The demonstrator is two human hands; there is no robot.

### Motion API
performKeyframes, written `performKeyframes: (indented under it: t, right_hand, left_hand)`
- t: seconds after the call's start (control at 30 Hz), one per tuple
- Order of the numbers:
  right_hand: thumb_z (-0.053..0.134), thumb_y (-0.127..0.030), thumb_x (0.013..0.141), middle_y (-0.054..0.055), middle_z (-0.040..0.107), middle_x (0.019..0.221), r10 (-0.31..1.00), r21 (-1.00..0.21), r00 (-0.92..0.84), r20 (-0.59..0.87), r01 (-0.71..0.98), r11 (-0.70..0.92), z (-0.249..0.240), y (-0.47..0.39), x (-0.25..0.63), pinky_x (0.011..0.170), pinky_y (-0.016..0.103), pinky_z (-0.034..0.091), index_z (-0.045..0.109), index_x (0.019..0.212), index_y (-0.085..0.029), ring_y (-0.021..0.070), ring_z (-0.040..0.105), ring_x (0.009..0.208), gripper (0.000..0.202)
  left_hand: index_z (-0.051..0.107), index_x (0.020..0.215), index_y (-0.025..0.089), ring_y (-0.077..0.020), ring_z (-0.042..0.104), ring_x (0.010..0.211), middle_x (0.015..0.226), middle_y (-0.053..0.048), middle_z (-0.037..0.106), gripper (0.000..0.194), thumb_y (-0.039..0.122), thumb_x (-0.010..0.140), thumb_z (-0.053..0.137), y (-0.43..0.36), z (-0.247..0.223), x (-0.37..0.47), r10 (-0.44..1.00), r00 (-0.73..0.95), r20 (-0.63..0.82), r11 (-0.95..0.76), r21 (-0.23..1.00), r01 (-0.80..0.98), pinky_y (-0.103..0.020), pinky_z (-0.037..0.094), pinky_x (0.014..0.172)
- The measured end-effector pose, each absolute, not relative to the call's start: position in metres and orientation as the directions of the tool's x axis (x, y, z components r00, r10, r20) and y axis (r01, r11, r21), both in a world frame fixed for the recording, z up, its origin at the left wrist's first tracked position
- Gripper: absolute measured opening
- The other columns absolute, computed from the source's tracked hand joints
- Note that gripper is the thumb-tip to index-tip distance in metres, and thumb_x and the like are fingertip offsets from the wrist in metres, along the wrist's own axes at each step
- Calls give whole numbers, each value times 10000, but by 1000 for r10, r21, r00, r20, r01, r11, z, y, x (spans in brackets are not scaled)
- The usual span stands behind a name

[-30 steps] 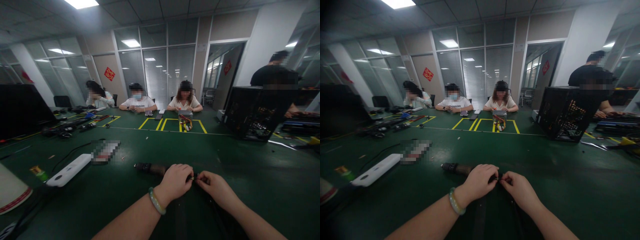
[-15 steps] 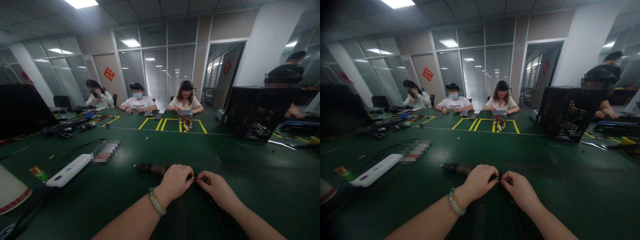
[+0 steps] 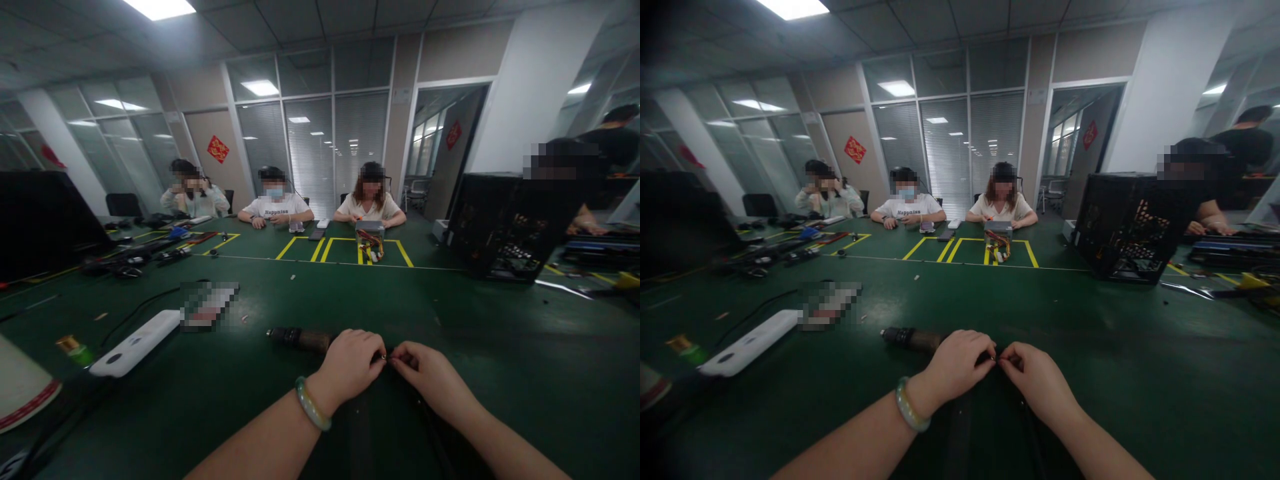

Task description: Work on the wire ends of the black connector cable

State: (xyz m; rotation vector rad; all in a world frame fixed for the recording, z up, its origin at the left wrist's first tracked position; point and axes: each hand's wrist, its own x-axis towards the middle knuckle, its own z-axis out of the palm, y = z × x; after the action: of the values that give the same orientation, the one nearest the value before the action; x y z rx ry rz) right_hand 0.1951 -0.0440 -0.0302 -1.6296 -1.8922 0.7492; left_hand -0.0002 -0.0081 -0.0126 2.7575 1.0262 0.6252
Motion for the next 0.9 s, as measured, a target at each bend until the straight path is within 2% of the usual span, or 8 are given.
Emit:
performKeyframes:
  t: [0.27,0.5,0.73,0.9]
  right_hand:
    - [556,-340,864,-1,707,843,989,-715,-144,20,690,115,-29,-44,195,632,238,441,677,891,-246,177,645,751,155]
    - [566,-341,851,-14,703,811,992,-697,-127,24,709,108,-30,-43,194,605,226,418,671,863,-245,165,630,714,143]
    - [556,-350,846,5,708,821,991,-703,-131,16,703,104,-28,-43,193,613,236,423,677,860,-228,175,629,722,172]
    - [554,-341,850,-3,704,839,990,-724,-141,14,681,107,-27,-45,194,618,235,430,672,858,-237,171,631,724,158]
  left_hand:
    - [599,917,214,-167,570,937,971,11,637,52,219,868,585,-8,-12,0,629,700,338,-777,264,571,-323,414,852]
    - [565,955,207,-183,577,907,937,1,629,118,246,849,601,-9,-13,0,674,656,340,-738,283,612,-327,430,825]
    - [573,913,209,-174,566,1013,1083,7,625,83,166,842,571,-10,-10,-1,631,697,341,-776,271,570,-338,416,904]
    - [560,969,199,-204,556,1066,1191,-30,592,148,198,824,588,-11,-9,-2,639,679,362,-769,306,561,-368,426,913]
